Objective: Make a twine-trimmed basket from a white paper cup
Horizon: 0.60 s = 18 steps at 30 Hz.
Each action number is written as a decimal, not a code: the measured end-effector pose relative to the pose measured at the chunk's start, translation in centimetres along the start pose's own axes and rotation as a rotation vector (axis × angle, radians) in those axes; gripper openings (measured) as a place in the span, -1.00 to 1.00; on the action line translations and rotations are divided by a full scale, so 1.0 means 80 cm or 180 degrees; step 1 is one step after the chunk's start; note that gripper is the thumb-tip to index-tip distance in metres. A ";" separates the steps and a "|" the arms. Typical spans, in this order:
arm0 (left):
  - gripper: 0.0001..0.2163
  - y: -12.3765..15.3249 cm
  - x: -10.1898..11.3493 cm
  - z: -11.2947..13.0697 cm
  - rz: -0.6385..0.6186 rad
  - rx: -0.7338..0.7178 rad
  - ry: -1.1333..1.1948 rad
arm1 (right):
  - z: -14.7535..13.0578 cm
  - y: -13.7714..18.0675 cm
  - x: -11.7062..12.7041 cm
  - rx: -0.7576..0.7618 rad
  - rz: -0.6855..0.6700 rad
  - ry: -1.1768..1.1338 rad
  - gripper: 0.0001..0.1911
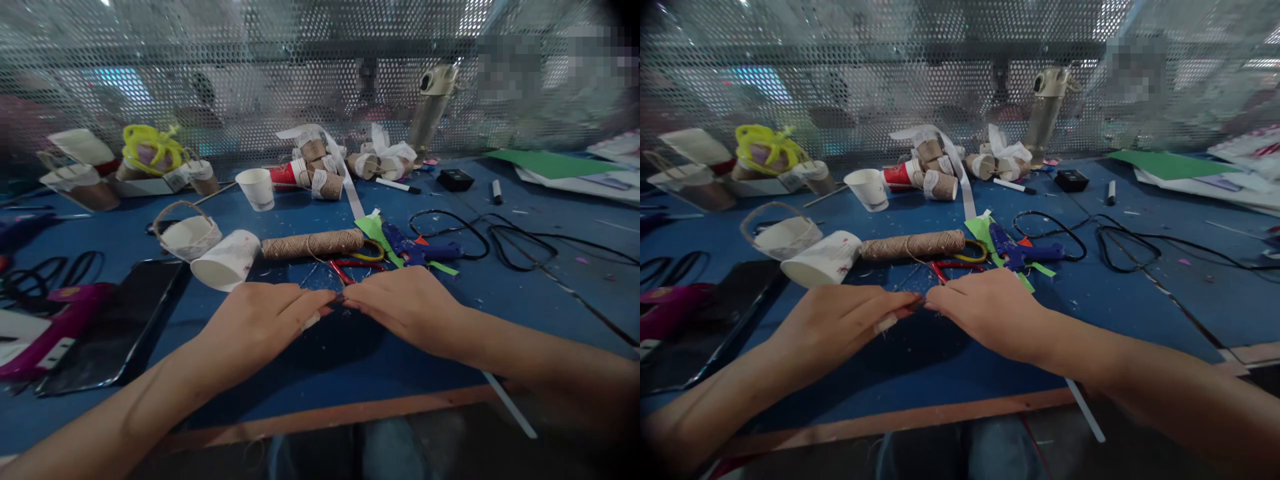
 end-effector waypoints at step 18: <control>-0.78 0.011 -0.017 -0.025 -0.0332 0.1061 -0.0046 | 0.010 0.001 -0.010 -0.0741 -0.0243 -0.0348 -0.69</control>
Point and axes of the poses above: each hand's wrist, its own y-axis away from the middle knuckle, its own x-axis out of the back of the hand, z = x × y, the point moved 8 cm from there along -y, towards the middle knuckle, and after that the axes turned 7 degrees about z, right-handed, at the moved point
